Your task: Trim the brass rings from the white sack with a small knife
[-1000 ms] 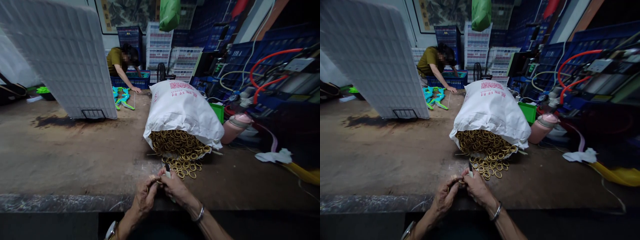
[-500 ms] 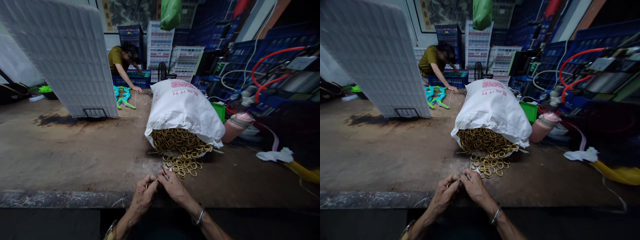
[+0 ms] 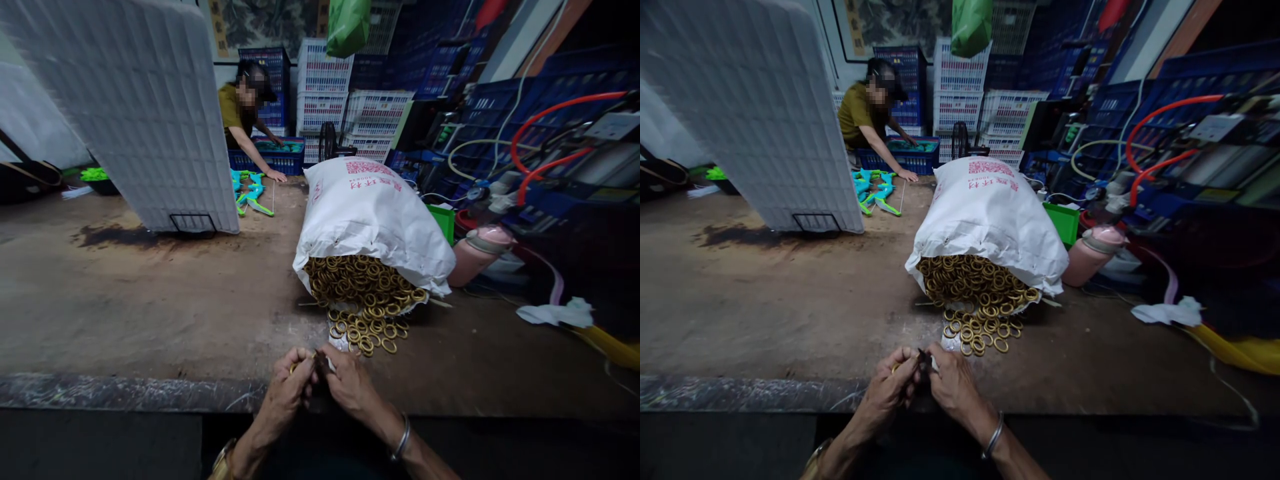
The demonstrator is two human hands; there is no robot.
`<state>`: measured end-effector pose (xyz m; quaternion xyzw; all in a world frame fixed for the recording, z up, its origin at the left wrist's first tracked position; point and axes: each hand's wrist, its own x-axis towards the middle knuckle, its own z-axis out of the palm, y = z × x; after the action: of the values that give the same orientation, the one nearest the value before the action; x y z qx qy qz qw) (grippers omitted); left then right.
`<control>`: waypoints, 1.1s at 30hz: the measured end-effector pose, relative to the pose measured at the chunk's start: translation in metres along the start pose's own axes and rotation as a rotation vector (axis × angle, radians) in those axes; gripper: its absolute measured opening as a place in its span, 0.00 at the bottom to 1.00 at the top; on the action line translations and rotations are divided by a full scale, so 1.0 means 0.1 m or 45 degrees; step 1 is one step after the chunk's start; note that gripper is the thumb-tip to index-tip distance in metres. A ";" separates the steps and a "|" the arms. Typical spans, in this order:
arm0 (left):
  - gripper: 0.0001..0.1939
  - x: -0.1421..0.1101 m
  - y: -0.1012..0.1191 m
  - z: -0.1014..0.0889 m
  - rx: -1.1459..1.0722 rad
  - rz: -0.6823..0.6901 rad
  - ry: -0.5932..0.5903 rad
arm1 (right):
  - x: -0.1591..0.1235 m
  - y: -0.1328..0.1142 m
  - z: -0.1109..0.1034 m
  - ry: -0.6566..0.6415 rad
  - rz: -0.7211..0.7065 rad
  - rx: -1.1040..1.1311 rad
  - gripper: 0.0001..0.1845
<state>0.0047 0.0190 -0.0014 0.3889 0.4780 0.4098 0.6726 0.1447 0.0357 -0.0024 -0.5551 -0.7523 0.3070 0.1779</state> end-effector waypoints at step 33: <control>0.11 -0.05 -0.03 -0.08 -0.604 -0.254 -0.113 | 0.21 0.22 -0.13 0.219 0.293 -0.744 0.09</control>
<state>-0.0030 0.0148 -0.0041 0.1888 0.3745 0.4245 0.8024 0.1621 0.0636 -0.0089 -0.6880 -0.7231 0.0481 0.0381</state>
